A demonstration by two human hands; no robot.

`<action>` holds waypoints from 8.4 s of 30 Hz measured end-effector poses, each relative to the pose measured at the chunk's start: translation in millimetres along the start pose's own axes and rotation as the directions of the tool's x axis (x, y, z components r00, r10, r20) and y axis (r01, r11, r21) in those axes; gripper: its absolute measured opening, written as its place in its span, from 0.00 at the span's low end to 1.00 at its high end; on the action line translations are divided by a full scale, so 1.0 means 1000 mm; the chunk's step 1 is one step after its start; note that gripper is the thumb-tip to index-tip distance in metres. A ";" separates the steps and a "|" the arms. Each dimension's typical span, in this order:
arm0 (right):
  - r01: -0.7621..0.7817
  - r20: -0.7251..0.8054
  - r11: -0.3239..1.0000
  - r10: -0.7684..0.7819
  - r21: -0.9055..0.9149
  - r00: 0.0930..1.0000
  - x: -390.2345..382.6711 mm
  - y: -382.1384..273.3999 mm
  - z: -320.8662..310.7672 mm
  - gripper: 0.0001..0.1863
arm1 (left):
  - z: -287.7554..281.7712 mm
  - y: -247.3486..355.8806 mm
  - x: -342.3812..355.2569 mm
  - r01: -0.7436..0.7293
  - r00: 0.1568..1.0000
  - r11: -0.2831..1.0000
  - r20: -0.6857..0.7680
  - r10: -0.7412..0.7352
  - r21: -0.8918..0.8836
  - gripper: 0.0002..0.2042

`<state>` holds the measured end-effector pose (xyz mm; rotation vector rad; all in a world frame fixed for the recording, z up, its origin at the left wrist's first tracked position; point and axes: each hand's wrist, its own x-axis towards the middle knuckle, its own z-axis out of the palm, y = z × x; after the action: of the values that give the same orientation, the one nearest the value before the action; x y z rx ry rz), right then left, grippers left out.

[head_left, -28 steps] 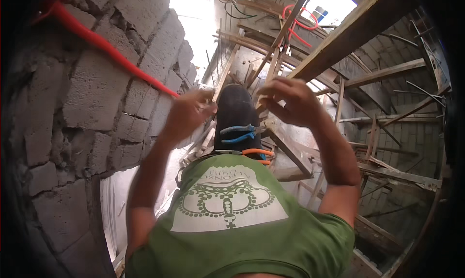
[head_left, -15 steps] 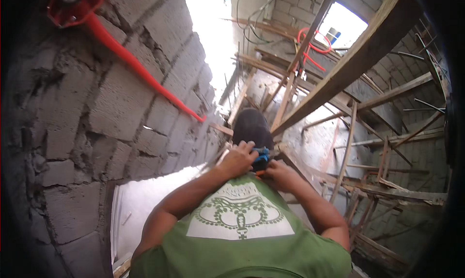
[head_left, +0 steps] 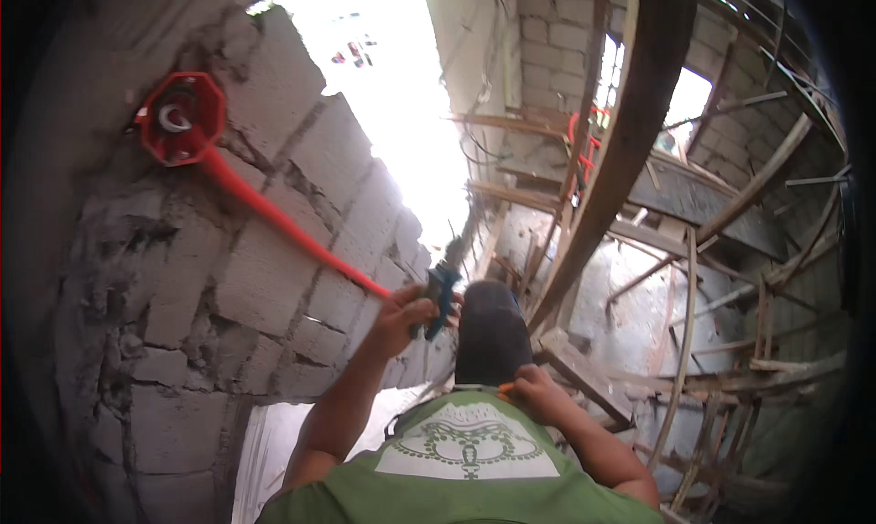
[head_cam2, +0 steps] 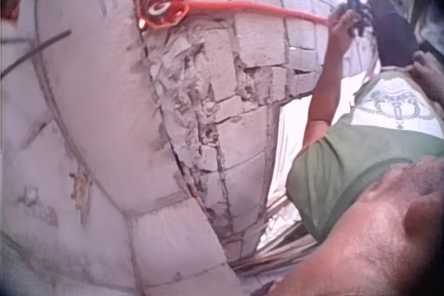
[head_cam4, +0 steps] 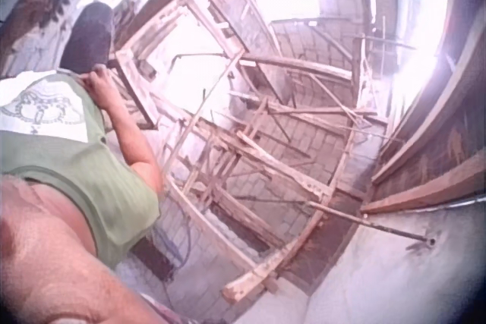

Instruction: Connecting electrical wires and securing them with tape inside a junction box on a concrete wall.

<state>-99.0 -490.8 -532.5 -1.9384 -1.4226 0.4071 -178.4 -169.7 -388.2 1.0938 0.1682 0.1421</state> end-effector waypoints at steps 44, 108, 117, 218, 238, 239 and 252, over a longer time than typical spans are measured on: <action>-0.185 -0.650 0.943 0.326 0.278 0.687 0.048 0.057 -0.004 0.08 | 0.033 0.266 0.032 -0.517 0.796 0.797 0.167 0.582 -0.313 0.22; -0.189 -0.658 0.921 0.376 0.339 0.652 0.050 0.054 -0.010 0.07 | 0.034 0.252 0.063 -0.520 0.778 0.748 0.134 0.614 -0.412 0.29; -0.163 -0.627 0.928 0.348 0.335 0.696 0.049 0.054 -0.015 0.05 | 0.027 0.250 0.060 -0.498 0.757 0.747 0.199 0.622 -0.441 0.28; -0.269 -0.583 0.929 0.369 0.254 0.723 0.042 0.060 -0.010 0.08 | 0.021 0.263 0.131 -0.124 0.372 0.529 0.455 0.809 -0.839 0.29; -0.108 -0.674 0.946 0.294 0.305 0.678 0.048 0.095 0.018 0.04 | 0.006 0.251 0.153 -0.140 0.307 0.337 0.283 0.909 -0.931 0.30; -0.108 -0.674 0.947 0.293 0.303 0.678 0.048 0.095 0.017 0.04 | 0.004 0.252 0.153 -0.159 0.313 0.344 0.284 0.907 -0.925 0.29; -0.127 -0.611 0.902 0.377 0.412 0.696 0.045 0.132 0.042 0.03 | 0.000 0.269 0.165 -0.071 0.211 0.524 0.500 0.840 -0.849 0.26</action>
<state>-15.8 -456.4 -646.8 -1.7254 -0.5510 0.0270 -26.0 -15.2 -158.9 0.2484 -1.2768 0.1678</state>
